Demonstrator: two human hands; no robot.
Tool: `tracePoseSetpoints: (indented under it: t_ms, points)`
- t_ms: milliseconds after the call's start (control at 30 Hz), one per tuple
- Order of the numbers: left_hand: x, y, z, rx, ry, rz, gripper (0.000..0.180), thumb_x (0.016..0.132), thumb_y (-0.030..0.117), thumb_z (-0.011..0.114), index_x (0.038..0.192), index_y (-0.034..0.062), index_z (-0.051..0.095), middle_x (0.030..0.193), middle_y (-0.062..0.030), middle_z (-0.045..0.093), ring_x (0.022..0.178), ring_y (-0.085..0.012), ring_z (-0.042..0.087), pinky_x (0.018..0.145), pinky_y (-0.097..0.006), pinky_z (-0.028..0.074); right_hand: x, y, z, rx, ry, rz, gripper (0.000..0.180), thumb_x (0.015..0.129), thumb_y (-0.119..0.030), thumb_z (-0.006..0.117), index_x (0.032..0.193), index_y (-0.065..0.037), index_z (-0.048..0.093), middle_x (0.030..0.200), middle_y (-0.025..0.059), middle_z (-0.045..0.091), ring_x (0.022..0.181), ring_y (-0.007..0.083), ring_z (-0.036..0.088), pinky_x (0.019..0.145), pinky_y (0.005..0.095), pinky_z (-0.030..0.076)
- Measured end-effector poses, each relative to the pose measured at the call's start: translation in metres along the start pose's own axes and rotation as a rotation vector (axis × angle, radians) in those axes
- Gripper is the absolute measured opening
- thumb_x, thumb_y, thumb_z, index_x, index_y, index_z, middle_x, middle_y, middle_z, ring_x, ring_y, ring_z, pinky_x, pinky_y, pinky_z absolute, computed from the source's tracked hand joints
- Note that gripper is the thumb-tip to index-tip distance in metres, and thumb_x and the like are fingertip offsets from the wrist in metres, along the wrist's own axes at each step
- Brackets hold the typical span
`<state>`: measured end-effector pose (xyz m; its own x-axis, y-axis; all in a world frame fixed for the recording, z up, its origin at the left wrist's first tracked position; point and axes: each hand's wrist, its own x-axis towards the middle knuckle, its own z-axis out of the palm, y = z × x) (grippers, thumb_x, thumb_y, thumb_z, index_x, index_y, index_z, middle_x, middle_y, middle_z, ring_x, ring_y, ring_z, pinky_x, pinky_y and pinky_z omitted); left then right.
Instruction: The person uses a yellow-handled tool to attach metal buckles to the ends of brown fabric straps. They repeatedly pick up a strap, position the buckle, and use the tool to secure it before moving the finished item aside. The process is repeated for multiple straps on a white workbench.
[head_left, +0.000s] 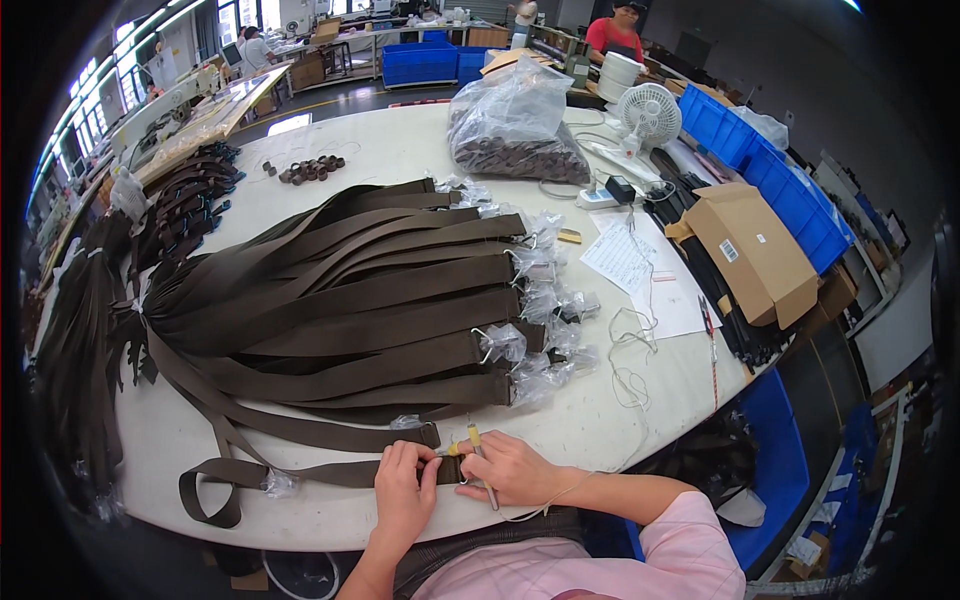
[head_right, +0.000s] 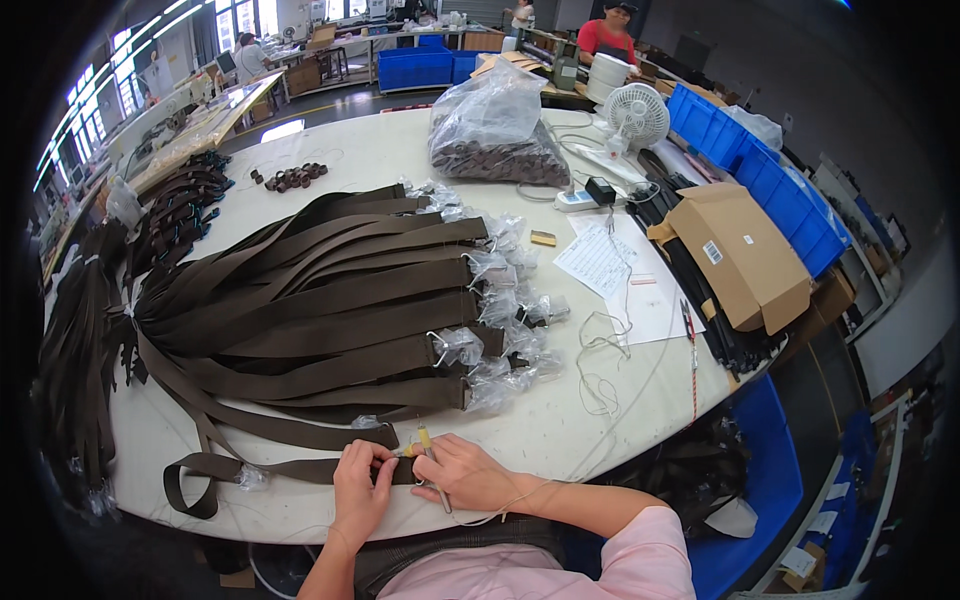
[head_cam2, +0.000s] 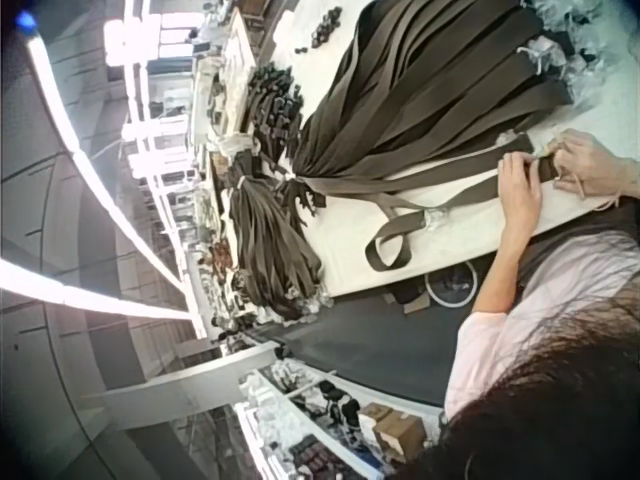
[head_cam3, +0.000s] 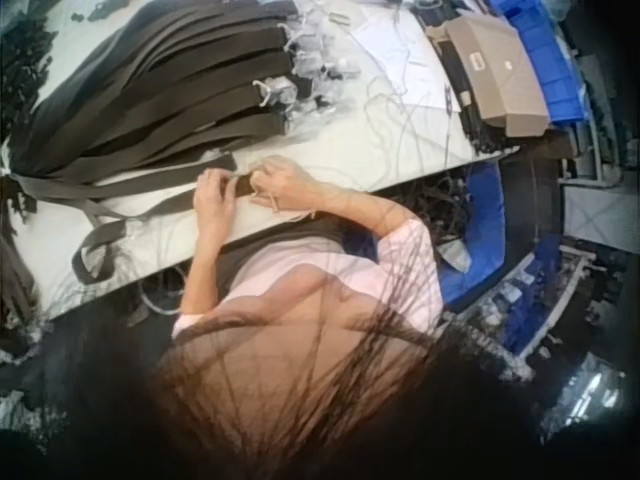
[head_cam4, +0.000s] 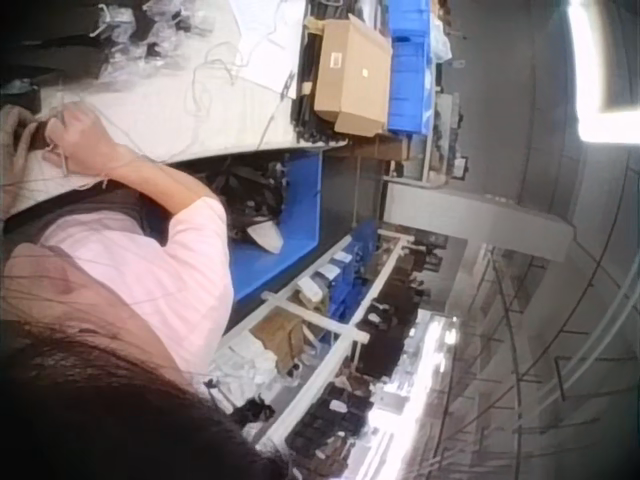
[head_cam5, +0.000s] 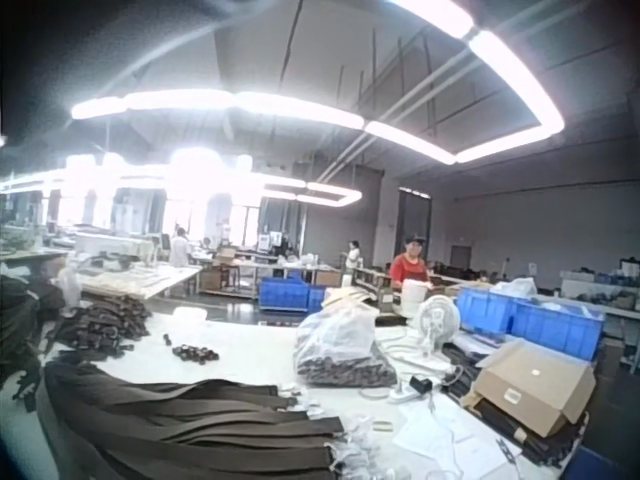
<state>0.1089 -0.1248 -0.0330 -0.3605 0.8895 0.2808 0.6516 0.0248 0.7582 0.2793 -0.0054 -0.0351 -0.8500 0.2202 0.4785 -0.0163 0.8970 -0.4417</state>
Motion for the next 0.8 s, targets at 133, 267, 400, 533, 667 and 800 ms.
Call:
tracePoseSetpoints:
  t_ms: [133, 267, 400, 533, 667, 800]
  points:
    - [0.01, 0.0, -0.009, -0.098, 0.029, -0.046, 0.011, 0.089, 0.0, 0.069, 0.09, -0.0008, 0.059, 0.083, -0.0137, 0.061, 0.075, -0.0315, 0.06, 0.067, -0.04, 0.049, 0.01, 0.018, -0.003, -0.082, -0.099, 0.002, 0.034, 0.08, -0.025, 0.084, 0.088, -0.008, 0.055, 0.104, 0.0148, 0.069, 0.083, 0.0308, 0.064, 0.073, 0.0407, 0.052]
    - [-0.016, -0.005, -0.02, -0.157, -0.064, -0.081, 0.008, 0.091, 0.002, 0.069, 0.094, -0.0004, 0.061, 0.087, -0.0117, 0.065, 0.075, -0.0226, 0.064, 0.069, -0.032, 0.053, 0.002, -0.003, 0.001, -0.055, -0.009, -0.037, 0.03, 0.08, -0.021, 0.082, 0.083, -0.008, 0.056, 0.095, 0.0141, 0.068, 0.075, 0.0294, 0.062, 0.068, 0.0401, 0.052]
    - [-0.021, -0.007, -0.039, -0.128, -0.247, -0.037, 0.009, 0.093, 0.006, 0.07, 0.097, 0.0017, 0.065, 0.084, -0.0113, 0.064, 0.074, -0.0233, 0.065, 0.068, -0.033, 0.054, 0.006, -0.002, 0.0, -0.108, -0.036, -0.02, 0.03, 0.083, -0.021, 0.08, 0.081, -0.009, 0.054, 0.08, 0.0106, 0.062, 0.07, 0.0278, 0.061, 0.065, 0.0379, 0.051]
    - [-0.029, -0.008, -0.055, -0.181, -0.345, -0.007, 0.013, 0.093, 0.007, 0.067, 0.106, 0.0031, 0.069, 0.082, -0.0099, 0.065, 0.074, -0.0234, 0.067, 0.068, -0.034, 0.054, 0.009, -0.005, -0.001, -0.136, -0.018, -0.046, 0.029, 0.083, -0.018, 0.081, 0.081, -0.009, 0.053, 0.072, 0.0074, 0.058, 0.063, 0.0246, 0.057, 0.059, 0.0366, 0.048]
    - [-0.027, -0.004, -0.063, -0.265, -0.249, -0.074, 0.021, 0.092, 0.004, 0.064, 0.112, 0.0061, 0.072, 0.091, -0.0078, 0.067, 0.085, -0.0258, 0.065, 0.076, -0.036, 0.053, 0.011, 0.0, 0.002, -0.143, -0.038, -0.062, 0.026, 0.081, -0.009, 0.08, 0.082, -0.008, 0.053, 0.082, 0.0102, 0.065, 0.065, 0.0258, 0.06, 0.059, 0.0382, 0.05]
    - [-0.023, -0.002, -0.063, 0.027, 0.017, 0.04, 0.022, 0.09, 0.007, 0.068, 0.112, 0.0073, 0.071, 0.108, -0.0069, 0.065, 0.108, -0.0253, 0.056, 0.094, -0.038, 0.043, 0.013, 0.002, 0.004, -0.179, -0.069, -0.047, 0.026, 0.079, -0.001, 0.078, 0.083, -0.006, 0.053, 0.088, 0.0122, 0.069, 0.067, 0.0283, 0.064, 0.06, 0.0402, 0.051]
